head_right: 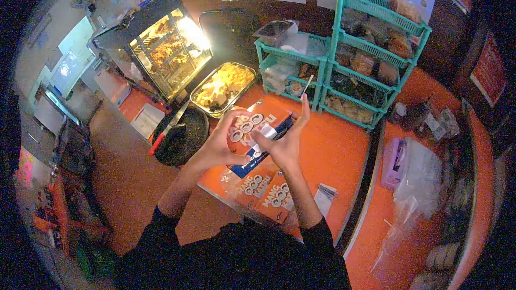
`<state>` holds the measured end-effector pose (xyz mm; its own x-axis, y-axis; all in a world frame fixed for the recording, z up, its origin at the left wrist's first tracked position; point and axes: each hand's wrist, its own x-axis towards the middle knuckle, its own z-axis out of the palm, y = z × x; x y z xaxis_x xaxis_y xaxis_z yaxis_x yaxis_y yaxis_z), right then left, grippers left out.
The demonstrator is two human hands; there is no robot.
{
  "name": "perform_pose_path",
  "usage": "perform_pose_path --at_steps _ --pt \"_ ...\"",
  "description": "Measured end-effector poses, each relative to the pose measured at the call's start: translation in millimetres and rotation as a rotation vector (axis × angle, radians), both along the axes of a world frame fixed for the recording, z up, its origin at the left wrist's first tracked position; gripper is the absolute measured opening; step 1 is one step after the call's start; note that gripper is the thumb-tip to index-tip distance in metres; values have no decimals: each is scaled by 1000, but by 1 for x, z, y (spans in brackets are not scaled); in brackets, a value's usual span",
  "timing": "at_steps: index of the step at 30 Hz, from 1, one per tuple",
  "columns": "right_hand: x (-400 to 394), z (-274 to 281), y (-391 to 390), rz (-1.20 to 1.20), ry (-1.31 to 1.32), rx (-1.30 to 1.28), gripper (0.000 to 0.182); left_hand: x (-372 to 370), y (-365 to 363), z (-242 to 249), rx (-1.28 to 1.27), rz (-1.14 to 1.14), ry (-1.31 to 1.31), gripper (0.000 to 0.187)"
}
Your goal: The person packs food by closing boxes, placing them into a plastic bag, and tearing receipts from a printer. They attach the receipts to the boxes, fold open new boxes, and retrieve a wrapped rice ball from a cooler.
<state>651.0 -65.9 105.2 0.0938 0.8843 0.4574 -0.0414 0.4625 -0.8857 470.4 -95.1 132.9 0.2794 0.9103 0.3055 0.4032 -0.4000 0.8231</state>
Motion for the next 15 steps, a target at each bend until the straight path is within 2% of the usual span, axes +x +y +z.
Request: perform_pose_path --at_steps 1,5,9,10,12,13,14,15 --pt "0 2 1 -18 3 32 121 3 -2 0 151 38 61 87" --pt "12 -16 27 -72 39 14 111 4 -17 0 183 185 171 84" --pt "45 -39 45 -172 113 -44 99 3 -44 -30 53 260 218 87" --pt "55 -46 43 -144 84 -38 93 4 -52 -46 43 260 217 87" --pt "59 -63 35 -121 57 -34 86 8 -64 -85 -159 201 14 82" --pt "59 -80 28 5 89 -112 83 8 -66 -108 -23 187 83 82" --pt "60 -95 22 132 121 -188 80 9 -66 -117 -25 184 82 82" --pt "61 -109 15 129 119 -190 80 10 -67 -126 82 194 127 86"
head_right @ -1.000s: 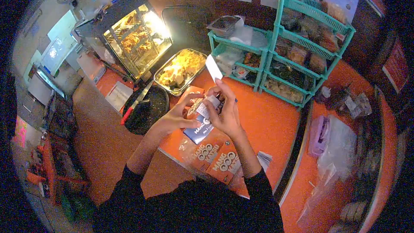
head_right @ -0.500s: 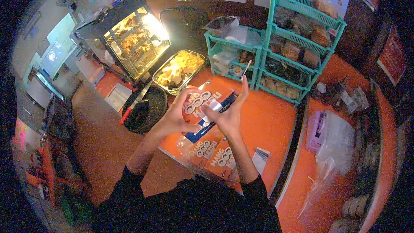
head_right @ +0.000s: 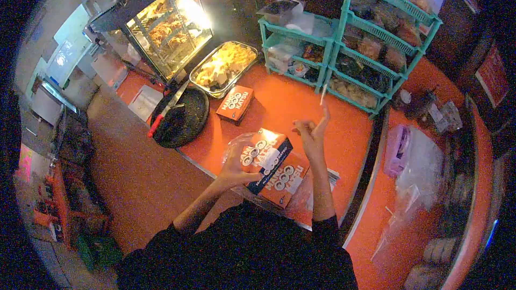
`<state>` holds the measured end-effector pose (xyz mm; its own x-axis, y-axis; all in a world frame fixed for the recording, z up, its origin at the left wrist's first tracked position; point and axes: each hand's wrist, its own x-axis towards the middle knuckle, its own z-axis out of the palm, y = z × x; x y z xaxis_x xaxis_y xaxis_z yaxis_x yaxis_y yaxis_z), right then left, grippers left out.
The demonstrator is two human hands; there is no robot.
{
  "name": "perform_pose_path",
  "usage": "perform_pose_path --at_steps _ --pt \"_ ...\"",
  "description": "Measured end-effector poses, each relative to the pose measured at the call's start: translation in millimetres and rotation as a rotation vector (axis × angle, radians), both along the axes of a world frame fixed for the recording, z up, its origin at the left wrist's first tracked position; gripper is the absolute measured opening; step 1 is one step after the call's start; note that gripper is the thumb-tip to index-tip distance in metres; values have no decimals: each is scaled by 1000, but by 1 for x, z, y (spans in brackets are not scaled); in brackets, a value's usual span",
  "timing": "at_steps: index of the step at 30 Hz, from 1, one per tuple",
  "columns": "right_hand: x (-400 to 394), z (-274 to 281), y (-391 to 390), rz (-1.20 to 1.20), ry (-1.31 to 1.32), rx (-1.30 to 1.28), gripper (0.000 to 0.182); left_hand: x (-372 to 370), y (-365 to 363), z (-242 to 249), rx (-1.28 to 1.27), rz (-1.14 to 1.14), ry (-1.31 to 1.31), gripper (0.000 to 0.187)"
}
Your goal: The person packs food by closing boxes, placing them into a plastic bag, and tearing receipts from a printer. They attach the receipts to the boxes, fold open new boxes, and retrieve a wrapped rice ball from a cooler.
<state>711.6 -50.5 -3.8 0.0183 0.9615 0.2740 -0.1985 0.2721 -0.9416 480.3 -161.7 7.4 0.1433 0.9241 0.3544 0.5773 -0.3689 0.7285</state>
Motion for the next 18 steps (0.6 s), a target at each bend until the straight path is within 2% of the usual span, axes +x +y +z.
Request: perform_pose_path --at_steps 1,2,3,5,7,9,11,13,14,15,17,18 --pt "0 -11 -6 31 -25 -107 80 1 0 -10 107 5 55 89" --pt "-1 -23 -9 61 -48 -214 80 -5 -1 -23 -74 48 63 92" --pt "-1 -35 -11 57 -45 -215 80 -13 -5 -36 -74 44 65 92" --pt "0 -58 -15 110 -194 -249 79 -21 -10 -35 -384 131 147 92" --pt "-3 -74 -22 116 -206 -242 78 -20 -13 -36 -405 150 222 96" --pt "-3 -84 -25 126 -221 -228 78 -12 -15 -42 -489 255 448 95" --pt "-3 -90 -25 60 -366 -218 78 1 -17 -41 -486 256 403 95" --pt "-3 -79 -26 83 -366 -245 76 9 -23 -70 -345 291 291 96" --pt "-3 -69 -28 102 -369 -273 75 13 -24 -72 -245 248 322 95" --pt "-5 -61 -29 105 -371 -270 75 10 -25 -73 -244 251 319 95" --pt "-10 -50 -31 120 -366 -353 69 0 -28 -64 -384 118 410 94" --pt "-9 -60 -28 123 -369 -351 69 -7 -25 -71 -396 107 403 83"
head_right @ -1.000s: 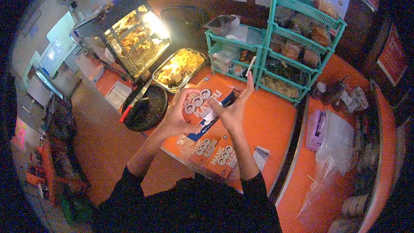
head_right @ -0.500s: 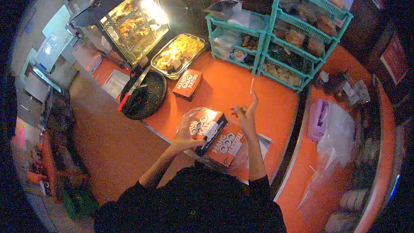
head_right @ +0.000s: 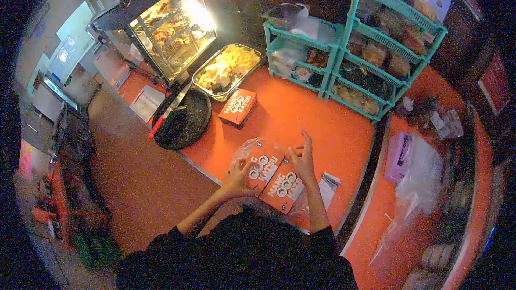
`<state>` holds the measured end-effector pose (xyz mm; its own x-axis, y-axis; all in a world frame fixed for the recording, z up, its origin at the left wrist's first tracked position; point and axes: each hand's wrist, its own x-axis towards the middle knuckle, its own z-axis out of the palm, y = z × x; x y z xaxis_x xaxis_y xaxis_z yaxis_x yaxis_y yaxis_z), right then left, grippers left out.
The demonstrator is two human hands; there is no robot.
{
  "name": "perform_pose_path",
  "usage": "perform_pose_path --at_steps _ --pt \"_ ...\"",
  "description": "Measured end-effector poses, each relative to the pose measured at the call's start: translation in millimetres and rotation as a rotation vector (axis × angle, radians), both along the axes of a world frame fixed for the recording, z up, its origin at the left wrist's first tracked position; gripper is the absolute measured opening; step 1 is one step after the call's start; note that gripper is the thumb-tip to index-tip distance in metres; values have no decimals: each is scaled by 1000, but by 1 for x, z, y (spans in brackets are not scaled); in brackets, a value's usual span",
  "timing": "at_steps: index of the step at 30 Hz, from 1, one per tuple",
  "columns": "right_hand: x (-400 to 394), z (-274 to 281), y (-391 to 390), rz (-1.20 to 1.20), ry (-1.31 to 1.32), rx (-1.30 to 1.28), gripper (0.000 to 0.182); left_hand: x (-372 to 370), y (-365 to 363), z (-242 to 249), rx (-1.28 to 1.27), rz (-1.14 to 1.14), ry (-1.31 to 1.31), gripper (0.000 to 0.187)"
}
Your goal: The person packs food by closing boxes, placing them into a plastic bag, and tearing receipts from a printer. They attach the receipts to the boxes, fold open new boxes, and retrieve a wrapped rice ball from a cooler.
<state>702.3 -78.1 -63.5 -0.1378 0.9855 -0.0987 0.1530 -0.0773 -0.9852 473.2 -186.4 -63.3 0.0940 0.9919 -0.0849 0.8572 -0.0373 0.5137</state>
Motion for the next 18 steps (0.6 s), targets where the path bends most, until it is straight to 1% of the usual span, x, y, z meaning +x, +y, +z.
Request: perform_pose_path --at_steps 1,2,3,4,6,8,9,10,11,13,14,15,16,17,18 --pt "0 -17 6 -29 -79 171 66 -9 6 -1 2 3 -2 83" --pt "-2 -19 8 -59 -158 342 62 -19 17 0 -2 -65 -77 76" --pt "0 -21 7 -62 -159 345 62 -29 33 1 -3 -137 -151 69" --pt "0 -10 3 -78 -129 307 61 -45 67 -30 162 -194 -344 59" --pt "2 4 -1 -113 -101 270 60 -62 124 -20 225 202 -313 71" --pt "7 8 -3 -140 38 209 61 -73 173 -7 199 346 41 92" --pt "11 7 -4 -175 31 214 61 -83 196 -30 157 391 108 111" --pt "15 5 -6 -172 59 216 61 -91 215 -30 10 381 177 119" --pt "23 3 -9 -173 82 210 61 -99 230 -60 20 387 349 120" --pt "33 13 -21 -229 30 196 61 -107 250 -74 -71 442 273 113" --pt "36 16 -26 -242 -4 179 61 -102 253 -84 -79 412 274 113" --pt "39 13 -27 -259 -5 172 61 -102 252 -92 24 429 282 106" --pt "40 12 -27 -257 49 172 63 -103 247 -94 127 453 293 100" --pt "37 10 -28 -247 106 172 64 -105 239 -96 121 452 303 100" --pt "33 9 -28 -243 114 169 64 -102 234 -98 167 471 288 94"
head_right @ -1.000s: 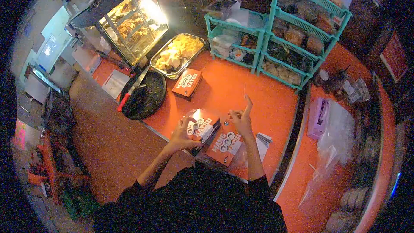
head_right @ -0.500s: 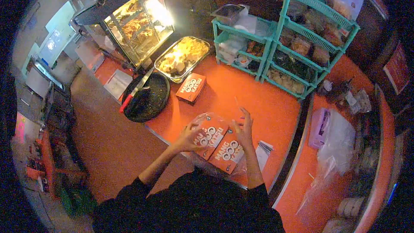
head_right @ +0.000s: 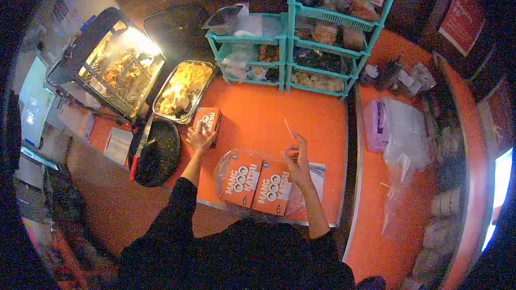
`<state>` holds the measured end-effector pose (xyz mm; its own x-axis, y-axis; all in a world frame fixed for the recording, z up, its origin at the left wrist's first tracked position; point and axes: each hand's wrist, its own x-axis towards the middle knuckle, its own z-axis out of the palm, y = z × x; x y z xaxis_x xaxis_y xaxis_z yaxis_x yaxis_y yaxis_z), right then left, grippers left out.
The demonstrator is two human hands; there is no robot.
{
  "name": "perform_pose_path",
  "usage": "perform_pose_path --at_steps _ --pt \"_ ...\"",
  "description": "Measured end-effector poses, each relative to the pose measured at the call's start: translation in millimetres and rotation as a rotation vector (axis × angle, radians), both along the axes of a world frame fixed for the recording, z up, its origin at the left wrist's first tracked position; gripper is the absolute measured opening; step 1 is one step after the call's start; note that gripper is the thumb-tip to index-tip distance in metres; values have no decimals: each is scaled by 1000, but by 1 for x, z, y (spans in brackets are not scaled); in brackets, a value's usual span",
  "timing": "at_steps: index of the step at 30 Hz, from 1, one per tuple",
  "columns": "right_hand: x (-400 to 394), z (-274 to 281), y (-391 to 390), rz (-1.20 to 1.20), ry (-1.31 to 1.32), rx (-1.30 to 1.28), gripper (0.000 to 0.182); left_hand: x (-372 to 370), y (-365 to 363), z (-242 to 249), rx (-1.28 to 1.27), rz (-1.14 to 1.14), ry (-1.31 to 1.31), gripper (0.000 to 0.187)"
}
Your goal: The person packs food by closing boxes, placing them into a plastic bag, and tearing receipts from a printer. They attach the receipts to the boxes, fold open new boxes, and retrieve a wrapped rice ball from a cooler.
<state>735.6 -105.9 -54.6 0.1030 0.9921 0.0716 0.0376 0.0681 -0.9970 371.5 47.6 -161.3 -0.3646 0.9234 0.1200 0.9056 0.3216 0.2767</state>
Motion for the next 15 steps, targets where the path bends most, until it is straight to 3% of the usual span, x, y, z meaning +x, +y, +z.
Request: perform_pose_path --at_steps 3,4,5,6,8,9,11,14,15 --pt "-22 11 13 49 26 -11 54 12 -21 8 164 36 -84 79" --pt "-28 14 19 61 -123 80 46 11 -28 7 182 34 -167 78" --pt "-34 18 25 75 -269 174 39 14 -35 21 202 35 -250 76" --pt "-39 23 32 91 -264 181 39 15 -44 33 240 -11 -279 70" --pt "-49 42 46 151 -312 377 21 14 -61 77 227 -96 -351 68" --pt "-54 49 54 171 -303 381 21 12 -68 93 207 -202 -430 66" --pt "-65 67 69 457 -45 318 20 12 -82 122 244 -273 -482 63" --pt "-86 107 68 542 3 461 21 24 -104 160 264 -494 -793 63" --pt "-91 118 65 551 7 465 21 25 -109 165 269 -486 -788 63"
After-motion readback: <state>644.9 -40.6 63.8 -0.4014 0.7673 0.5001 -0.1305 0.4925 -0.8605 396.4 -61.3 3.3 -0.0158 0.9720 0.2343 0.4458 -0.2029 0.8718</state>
